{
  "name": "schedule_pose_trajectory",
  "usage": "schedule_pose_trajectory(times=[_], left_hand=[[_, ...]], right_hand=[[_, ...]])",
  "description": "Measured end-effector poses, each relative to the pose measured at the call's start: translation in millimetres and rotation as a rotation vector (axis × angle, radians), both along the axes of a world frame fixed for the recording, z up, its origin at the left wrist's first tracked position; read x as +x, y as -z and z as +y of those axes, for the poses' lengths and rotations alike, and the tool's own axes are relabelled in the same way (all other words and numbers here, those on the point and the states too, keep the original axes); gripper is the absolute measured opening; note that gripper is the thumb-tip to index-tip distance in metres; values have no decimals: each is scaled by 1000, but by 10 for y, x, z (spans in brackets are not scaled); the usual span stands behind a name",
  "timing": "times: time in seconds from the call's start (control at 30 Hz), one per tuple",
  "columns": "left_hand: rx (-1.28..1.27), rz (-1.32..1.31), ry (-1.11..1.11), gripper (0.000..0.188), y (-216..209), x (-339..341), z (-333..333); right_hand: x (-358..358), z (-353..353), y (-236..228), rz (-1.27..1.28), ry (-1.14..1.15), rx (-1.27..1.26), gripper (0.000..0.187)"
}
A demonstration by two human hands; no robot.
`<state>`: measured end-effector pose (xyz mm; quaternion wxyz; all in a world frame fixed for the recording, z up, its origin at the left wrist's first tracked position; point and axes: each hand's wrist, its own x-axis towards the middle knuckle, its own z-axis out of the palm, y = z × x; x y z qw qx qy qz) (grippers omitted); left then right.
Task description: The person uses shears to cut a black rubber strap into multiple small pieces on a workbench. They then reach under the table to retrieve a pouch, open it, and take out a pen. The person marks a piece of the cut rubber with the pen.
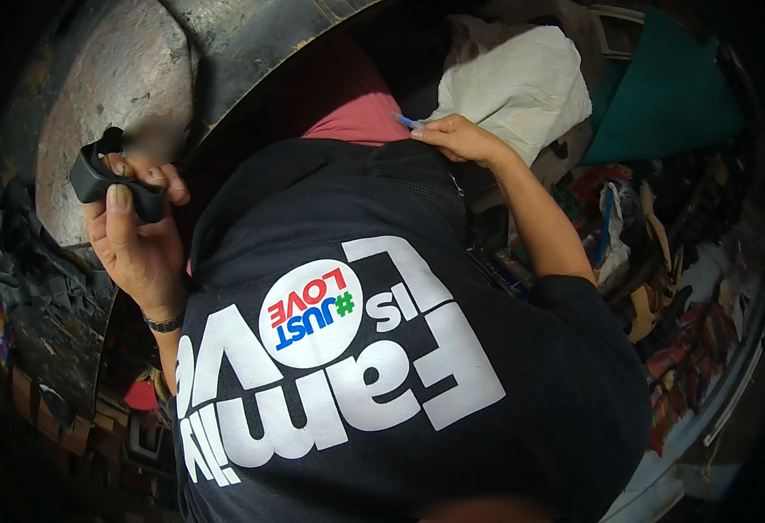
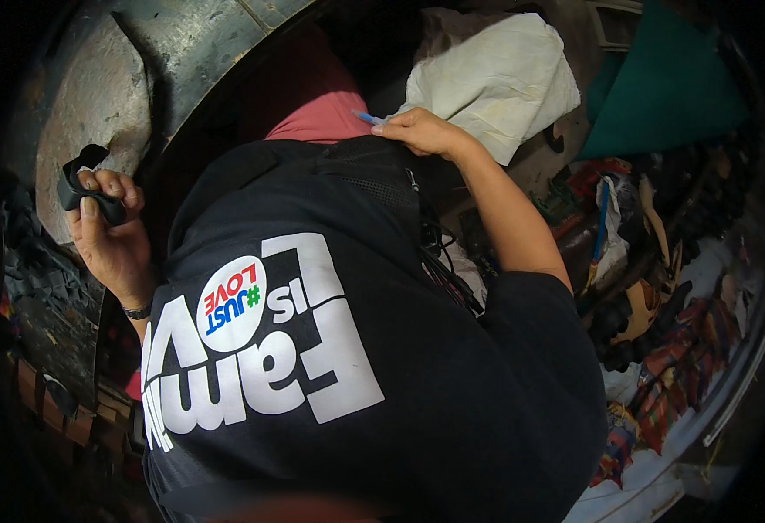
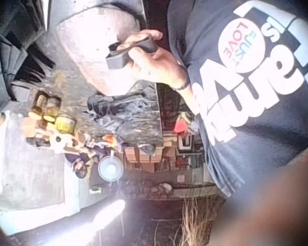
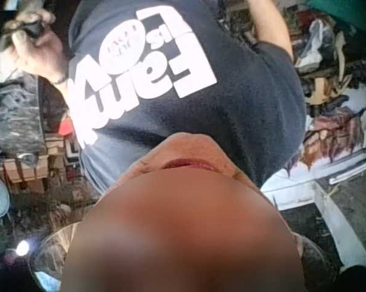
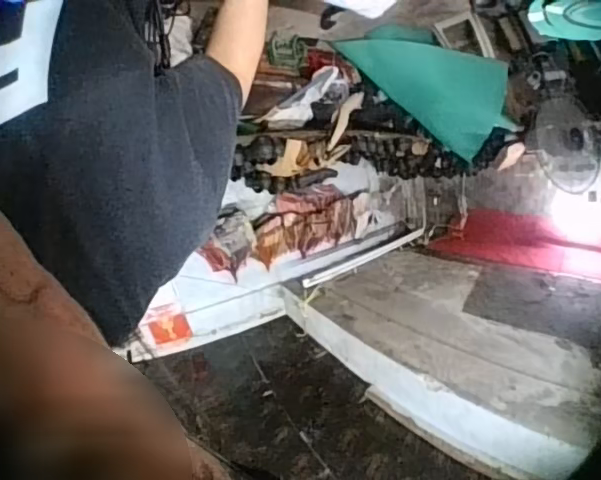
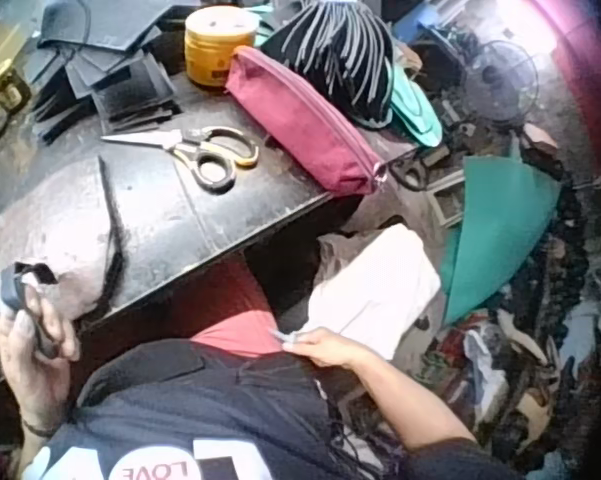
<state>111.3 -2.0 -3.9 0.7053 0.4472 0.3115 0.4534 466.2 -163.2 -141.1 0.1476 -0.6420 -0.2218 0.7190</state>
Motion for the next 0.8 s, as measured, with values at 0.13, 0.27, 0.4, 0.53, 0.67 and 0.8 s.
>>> schedule_pose_trajectory(times=[0.13,0.27,0.4,0.53,0.67,0.8], left_hand=[[-12,18,13,19,16,32,-32],[35,108,-53,20,92,60,-12],[17,46,25,21,113,113,28],[27,92,17,20,80,175,6],[56,80,-62,24,64,138,-13],[115,151,-66,31,75,17,-34]], right_hand=[[8,43,-8,-80,-20,-7,30],[-78,254,-354,-399,-145,233,29],[-272,581,-1109,-5,-37,530,16],[-945,985,-1470,160,98,818,10],[-1457,1271,-1565,111,1,874,23],[-1706,1414,-1602,54,-164,949,14]])
